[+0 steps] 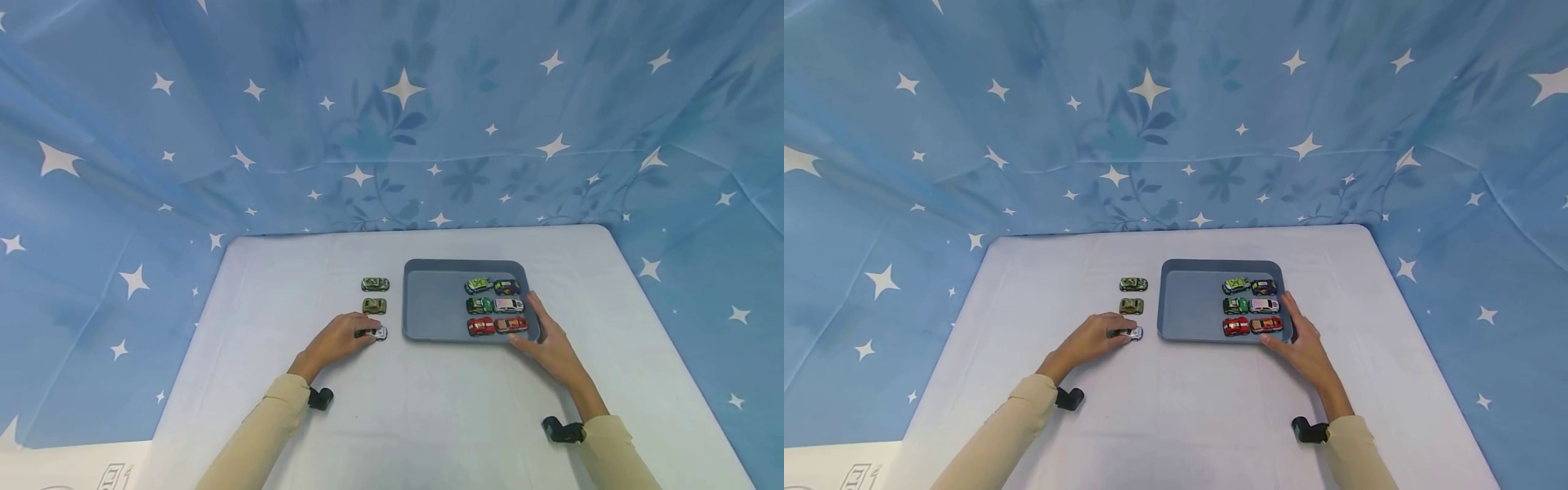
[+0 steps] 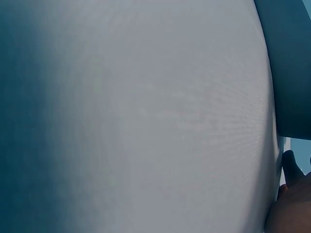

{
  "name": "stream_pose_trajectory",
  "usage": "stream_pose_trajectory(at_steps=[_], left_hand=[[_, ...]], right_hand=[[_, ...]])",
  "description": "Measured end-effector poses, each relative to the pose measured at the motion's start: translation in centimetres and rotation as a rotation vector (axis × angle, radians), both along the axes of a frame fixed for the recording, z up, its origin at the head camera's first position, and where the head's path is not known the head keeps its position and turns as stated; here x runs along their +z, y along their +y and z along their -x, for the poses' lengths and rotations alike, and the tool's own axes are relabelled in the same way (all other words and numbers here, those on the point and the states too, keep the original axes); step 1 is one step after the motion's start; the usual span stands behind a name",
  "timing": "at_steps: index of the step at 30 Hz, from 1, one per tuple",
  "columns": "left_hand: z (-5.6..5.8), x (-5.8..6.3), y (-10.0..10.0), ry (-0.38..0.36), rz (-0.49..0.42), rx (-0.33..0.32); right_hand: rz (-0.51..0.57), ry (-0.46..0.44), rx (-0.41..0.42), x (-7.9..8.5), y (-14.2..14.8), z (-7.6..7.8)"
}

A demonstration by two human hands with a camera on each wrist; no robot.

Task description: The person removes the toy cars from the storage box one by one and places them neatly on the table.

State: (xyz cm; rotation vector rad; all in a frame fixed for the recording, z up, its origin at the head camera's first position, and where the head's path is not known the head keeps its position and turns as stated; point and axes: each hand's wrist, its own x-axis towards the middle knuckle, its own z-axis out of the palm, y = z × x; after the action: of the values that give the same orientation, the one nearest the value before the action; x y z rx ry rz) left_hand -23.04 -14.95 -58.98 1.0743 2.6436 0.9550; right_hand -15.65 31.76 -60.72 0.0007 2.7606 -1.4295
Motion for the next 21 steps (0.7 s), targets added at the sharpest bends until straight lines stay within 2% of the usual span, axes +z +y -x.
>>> stream_pose_trajectory(at_steps=[12,15,18,21], left_hand=[[-0.5,0.1,-0.1,0.017,-0.008,0.027],[-0.6,0.3,-0.2,0.028,-0.037,0.051],[-0.6,0.7,-0.5,0.004,-0.087,0.097],[-0.4,1.1,-0.9,-0.068,-0.116,0.157]], right_hand=[[0.016,0.013,0.004,-0.4,0.1,0.0],[0.022,0.014,0.006,-0.5,0.1,0.0],[0.026,0.011,0.008,-0.6,0.2,0.1],[0.024,0.01,0.008,-0.5,0.3,0.1]])
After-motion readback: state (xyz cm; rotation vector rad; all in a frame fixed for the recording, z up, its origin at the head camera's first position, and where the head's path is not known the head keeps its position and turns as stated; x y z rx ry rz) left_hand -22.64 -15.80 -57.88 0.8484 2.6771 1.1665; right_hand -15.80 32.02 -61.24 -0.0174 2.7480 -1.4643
